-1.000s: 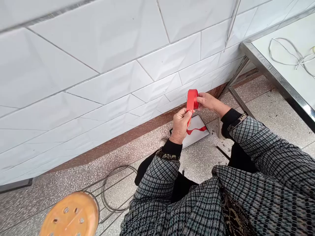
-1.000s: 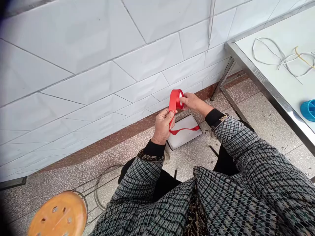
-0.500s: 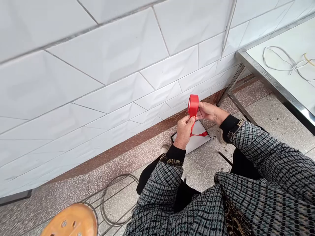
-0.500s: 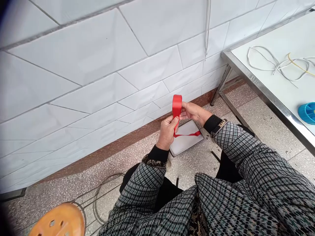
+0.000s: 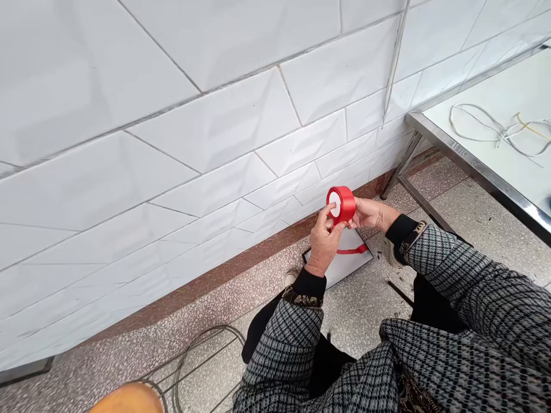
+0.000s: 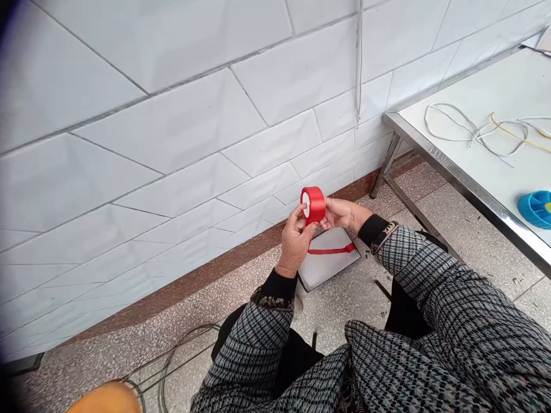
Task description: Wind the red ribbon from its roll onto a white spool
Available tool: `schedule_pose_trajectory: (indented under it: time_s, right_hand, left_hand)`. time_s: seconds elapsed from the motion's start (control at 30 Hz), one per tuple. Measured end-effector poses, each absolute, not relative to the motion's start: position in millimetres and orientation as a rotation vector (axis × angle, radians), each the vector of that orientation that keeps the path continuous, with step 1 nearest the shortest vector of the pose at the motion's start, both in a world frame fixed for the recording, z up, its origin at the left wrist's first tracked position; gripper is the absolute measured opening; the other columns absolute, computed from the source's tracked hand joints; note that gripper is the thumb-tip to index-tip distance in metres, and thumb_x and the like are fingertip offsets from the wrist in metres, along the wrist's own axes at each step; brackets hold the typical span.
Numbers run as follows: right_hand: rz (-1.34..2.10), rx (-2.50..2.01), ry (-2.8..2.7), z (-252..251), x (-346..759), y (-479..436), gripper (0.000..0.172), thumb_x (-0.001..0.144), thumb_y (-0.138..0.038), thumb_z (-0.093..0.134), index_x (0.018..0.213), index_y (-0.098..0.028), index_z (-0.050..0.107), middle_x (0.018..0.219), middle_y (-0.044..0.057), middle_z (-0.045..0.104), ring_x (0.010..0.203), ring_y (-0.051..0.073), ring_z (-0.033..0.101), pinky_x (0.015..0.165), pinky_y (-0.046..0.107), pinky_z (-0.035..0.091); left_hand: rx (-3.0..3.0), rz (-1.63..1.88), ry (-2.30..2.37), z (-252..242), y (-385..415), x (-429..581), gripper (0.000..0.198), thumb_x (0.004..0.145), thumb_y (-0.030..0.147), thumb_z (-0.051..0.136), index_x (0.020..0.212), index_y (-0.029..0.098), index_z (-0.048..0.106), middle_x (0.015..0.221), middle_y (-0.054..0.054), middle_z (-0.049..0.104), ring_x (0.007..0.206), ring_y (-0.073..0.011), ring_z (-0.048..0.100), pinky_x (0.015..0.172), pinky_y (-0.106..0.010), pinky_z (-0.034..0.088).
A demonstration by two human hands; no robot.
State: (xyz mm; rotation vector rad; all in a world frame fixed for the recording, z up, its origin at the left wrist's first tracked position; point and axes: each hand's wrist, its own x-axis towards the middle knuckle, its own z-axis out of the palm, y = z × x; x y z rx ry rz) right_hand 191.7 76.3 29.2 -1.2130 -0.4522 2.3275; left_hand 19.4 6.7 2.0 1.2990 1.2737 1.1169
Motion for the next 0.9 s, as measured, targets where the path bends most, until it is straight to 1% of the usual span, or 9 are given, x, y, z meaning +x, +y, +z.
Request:
schedule_pose_trajectory:
  time_s: [0.1,0.2,0.33,0.43,0.47,0.57,0.67,0.8,0.9]
  right_hand:
    - [2.349,-1.194,-0.469,25,194,77,0.018,0.109,-0.032,0.077,0.113,-0.015,0.082,0.065,0.002,0.074,0.046,0.012,0.059,0.047,0.018,0.05]
    - [2.366,-1.18,-0.53,24,194,76,0.023,0.11,-0.038,0.076,0.109,-0.016,0.081,0.059,0.0,0.069,0.044,0.012,0.057,0.045,0.018,0.048]
    - [2.374,-1.141,-0.64,26,193,72,0.029,0.112,-0.046,0.075,0.112,-0.017,0.08,0.064,0.002,0.072,0.044,0.011,0.056,0.045,0.017,0.049]
    - [2.383,-1.107,-0.757,27,192,71,0.029,0.108,-0.048,0.079,0.113,-0.019,0.079,0.075,0.004,0.078,0.052,0.013,0.064,0.048,0.018,0.053]
    - [2.37,-1.099,-0.802,27,192,71,0.028,0.106,-0.047,0.082,0.113,-0.02,0.079,0.079,0.005,0.08,0.056,0.014,0.068,0.05,0.019,0.056]
    - [2.231,-1.113,-0.951,29,193,71,0.02,0.102,-0.039,0.084,0.109,-0.021,0.078,0.092,0.007,0.084,0.072,0.018,0.076,0.057,0.021,0.062]
    - [1.999,-1.169,-1.131,33,194,72,0.008,0.098,-0.021,0.082,0.103,-0.02,0.076,0.095,0.005,0.083,0.079,0.018,0.078,0.061,0.022,0.064]
    - [1.79,-1.338,-1.235,38,193,74,0.014,0.096,-0.004,0.075,0.094,-0.017,0.071,0.079,0.001,0.077,0.065,0.015,0.072,0.058,0.021,0.06]
    - [1.705,-1.43,-1.067,39,191,77,0.017,0.099,-0.001,0.071,0.092,-0.016,0.071,0.076,0.002,0.077,0.063,0.015,0.07,0.058,0.021,0.059]
  left_hand:
    - [1.32,1.049,1.231,0,11,13,0.055,0.085,0.033,0.087,0.137,0.022,0.073,0.061,0.011,0.055,0.056,-0.0126,0.048,0.065,-0.028,0.044]
    - [1.32,1.024,1.227,-1,15,8,0.054,0.083,0.031,0.088,0.134,0.021,0.074,0.061,0.01,0.059,0.057,-0.0123,0.05,0.065,-0.027,0.045]
    - [1.245,0.993,1.211,0,18,5,0.055,0.079,0.036,0.091,0.128,0.022,0.072,0.068,0.007,0.07,0.059,-0.0136,0.06,0.066,-0.027,0.049]
    - [1.124,1.009,1.129,3,18,5,0.066,0.075,0.044,0.096,0.13,0.022,0.067,0.077,0.002,0.078,0.065,-0.016,0.07,0.068,-0.027,0.054]
    - [1.089,1.017,1.102,4,18,4,0.069,0.074,0.045,0.098,0.13,0.022,0.066,0.078,0.001,0.079,0.064,-0.0153,0.07,0.067,-0.026,0.054]
    - [1.011,0.989,1.083,8,16,0,0.073,0.073,0.048,0.099,0.132,0.022,0.065,0.071,0.006,0.073,0.046,-0.008,0.051,0.052,-0.021,0.04]
    - [0.973,0.909,1.08,11,15,-5,0.076,0.073,0.053,0.099,0.134,0.024,0.065,0.062,0.012,0.062,0.039,-0.0049,0.034,0.043,-0.021,0.024]
    - [0.953,0.955,1.115,13,11,0,0.075,0.072,0.053,0.101,0.131,0.022,0.068,0.06,0.013,0.057,0.041,-0.0049,0.033,0.044,-0.021,0.023]
    - [0.91,1.19,1.219,11,7,10,0.059,0.079,0.056,0.097,0.118,0.022,0.069,0.059,0.013,0.053,0.045,-0.0061,0.036,0.047,-0.021,0.028]
